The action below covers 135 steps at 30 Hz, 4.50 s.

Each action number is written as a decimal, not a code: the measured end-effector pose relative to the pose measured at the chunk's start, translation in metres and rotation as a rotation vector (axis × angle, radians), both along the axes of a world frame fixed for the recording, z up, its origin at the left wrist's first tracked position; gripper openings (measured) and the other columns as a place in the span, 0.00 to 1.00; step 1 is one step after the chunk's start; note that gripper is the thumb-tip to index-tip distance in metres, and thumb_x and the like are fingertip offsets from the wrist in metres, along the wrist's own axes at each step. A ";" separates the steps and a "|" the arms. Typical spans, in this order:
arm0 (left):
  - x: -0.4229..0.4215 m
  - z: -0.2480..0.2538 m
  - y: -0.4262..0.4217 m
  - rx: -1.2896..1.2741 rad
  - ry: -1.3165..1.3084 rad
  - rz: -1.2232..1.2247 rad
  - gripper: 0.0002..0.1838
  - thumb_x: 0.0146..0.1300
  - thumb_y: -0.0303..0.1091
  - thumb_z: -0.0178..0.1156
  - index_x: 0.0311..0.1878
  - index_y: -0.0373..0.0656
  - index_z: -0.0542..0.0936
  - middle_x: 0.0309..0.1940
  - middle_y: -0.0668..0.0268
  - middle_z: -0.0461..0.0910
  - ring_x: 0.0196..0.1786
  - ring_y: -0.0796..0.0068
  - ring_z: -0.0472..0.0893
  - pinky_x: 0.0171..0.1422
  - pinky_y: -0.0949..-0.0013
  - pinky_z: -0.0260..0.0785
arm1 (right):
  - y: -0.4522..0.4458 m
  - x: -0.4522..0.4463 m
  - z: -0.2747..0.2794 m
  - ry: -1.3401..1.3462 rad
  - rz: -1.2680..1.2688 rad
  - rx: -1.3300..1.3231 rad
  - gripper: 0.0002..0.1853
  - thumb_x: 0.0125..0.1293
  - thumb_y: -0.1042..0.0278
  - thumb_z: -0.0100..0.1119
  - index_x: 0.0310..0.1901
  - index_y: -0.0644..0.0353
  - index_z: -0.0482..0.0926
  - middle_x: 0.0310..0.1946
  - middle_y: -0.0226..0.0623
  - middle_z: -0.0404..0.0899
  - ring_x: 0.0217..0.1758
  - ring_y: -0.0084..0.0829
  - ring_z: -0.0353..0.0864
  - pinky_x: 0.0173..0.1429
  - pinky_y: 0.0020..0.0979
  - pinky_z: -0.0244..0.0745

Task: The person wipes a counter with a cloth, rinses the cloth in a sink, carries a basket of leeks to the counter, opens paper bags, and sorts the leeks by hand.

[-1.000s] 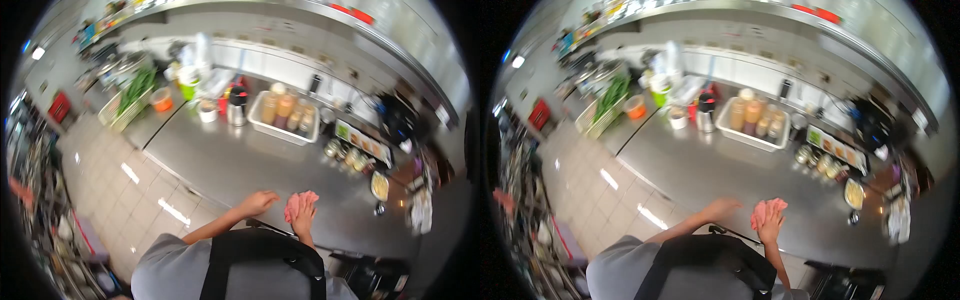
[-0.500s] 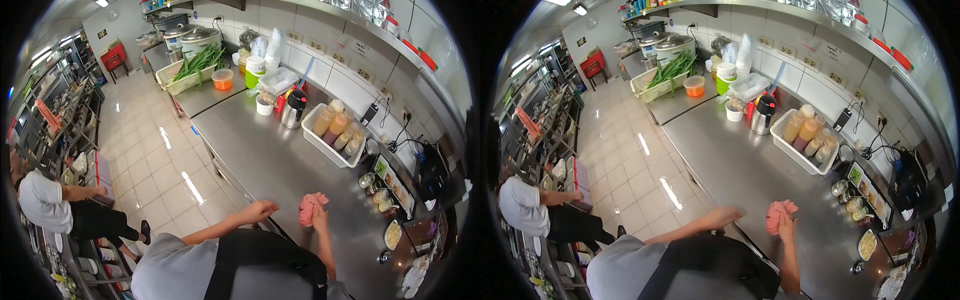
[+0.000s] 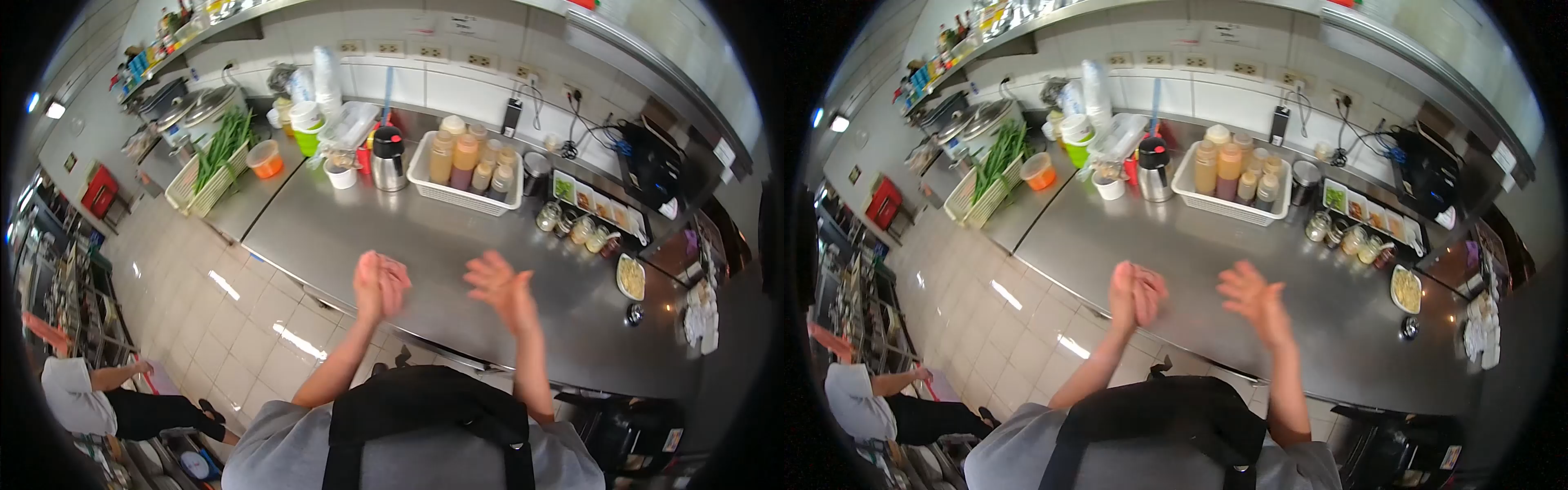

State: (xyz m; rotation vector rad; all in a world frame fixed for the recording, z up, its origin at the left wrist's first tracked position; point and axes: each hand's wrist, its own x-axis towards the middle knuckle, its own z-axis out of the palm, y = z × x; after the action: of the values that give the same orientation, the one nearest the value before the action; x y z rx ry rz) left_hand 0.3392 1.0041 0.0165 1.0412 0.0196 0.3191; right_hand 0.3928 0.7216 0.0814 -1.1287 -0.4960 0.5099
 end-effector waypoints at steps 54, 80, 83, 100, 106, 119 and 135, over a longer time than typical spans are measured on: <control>0.030 -0.146 -0.042 1.511 -0.300 -0.042 0.15 0.62 0.36 0.54 0.50 0.44 0.78 0.52 0.59 0.77 0.58 0.57 0.73 0.64 0.53 0.60 | -0.358 -0.115 -0.130 0.052 -1.483 1.191 0.29 0.73 0.44 0.32 0.55 0.59 0.75 0.39 0.36 0.78 0.36 0.29 0.72 0.35 0.32 0.66; 0.035 -0.006 -0.182 1.541 -0.696 -0.416 0.20 0.66 0.33 0.54 0.62 0.50 0.73 0.66 0.64 0.70 0.71 0.56 0.65 0.71 0.58 0.56 | -0.084 -0.069 -0.071 0.411 -0.503 0.433 0.35 0.67 0.33 0.44 0.67 0.48 0.62 0.60 0.36 0.71 0.62 0.37 0.72 0.60 0.49 0.73; 0.040 0.017 -0.148 0.854 -0.382 -0.762 0.21 0.67 0.31 0.51 0.63 0.50 0.74 0.62 0.61 0.74 0.58 0.53 0.76 0.67 0.57 0.64 | -0.082 -0.061 -0.037 0.285 -0.555 0.254 0.31 0.70 0.40 0.45 0.67 0.51 0.62 0.61 0.38 0.71 0.64 0.37 0.72 0.61 0.46 0.73; -0.025 -0.043 -0.032 1.256 0.001 -0.213 0.14 0.62 0.27 0.58 0.52 0.46 0.79 0.60 0.55 0.72 0.62 0.51 0.71 0.66 0.57 0.64 | -0.024 0.001 -0.159 -1.110 0.026 -1.039 0.29 0.62 0.55 0.55 0.65 0.53 0.69 0.70 0.42 0.59 0.77 0.48 0.47 0.75 0.55 0.46; -0.035 -0.022 -0.028 1.291 0.069 -0.222 0.15 0.62 0.25 0.57 0.51 0.47 0.80 0.59 0.57 0.73 0.61 0.53 0.72 0.65 0.57 0.66 | -0.115 0.106 -0.181 -0.882 -0.754 -1.591 0.28 0.72 0.50 0.40 0.66 0.58 0.66 0.70 0.47 0.60 0.76 0.50 0.48 0.77 0.55 0.37; -0.067 -0.016 0.049 1.405 0.230 0.144 0.12 0.60 0.19 0.52 0.45 0.39 0.81 0.48 0.55 0.80 0.52 0.52 0.78 0.56 0.59 0.71 | -0.013 0.092 -0.211 -0.759 -0.670 -1.409 0.37 0.69 0.49 0.40 0.73 0.65 0.49 0.74 0.50 0.46 0.78 0.45 0.44 0.79 0.41 0.36; -0.053 0.000 0.029 1.422 0.100 -0.027 0.09 0.63 0.24 0.55 0.44 0.39 0.81 0.39 0.54 0.82 0.43 0.52 0.81 0.49 0.60 0.74 | -0.262 -0.017 -0.164 -0.382 -0.862 -1.405 0.25 0.70 0.55 0.40 0.62 0.63 0.67 0.59 0.54 0.71 0.63 0.53 0.69 0.68 0.42 0.62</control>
State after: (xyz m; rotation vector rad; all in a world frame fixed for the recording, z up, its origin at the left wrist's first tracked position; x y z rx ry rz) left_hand 0.2862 1.0335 0.0161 2.4635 -0.1543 0.2288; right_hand 0.3759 0.4600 -0.0821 -2.6267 0.1681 -0.2409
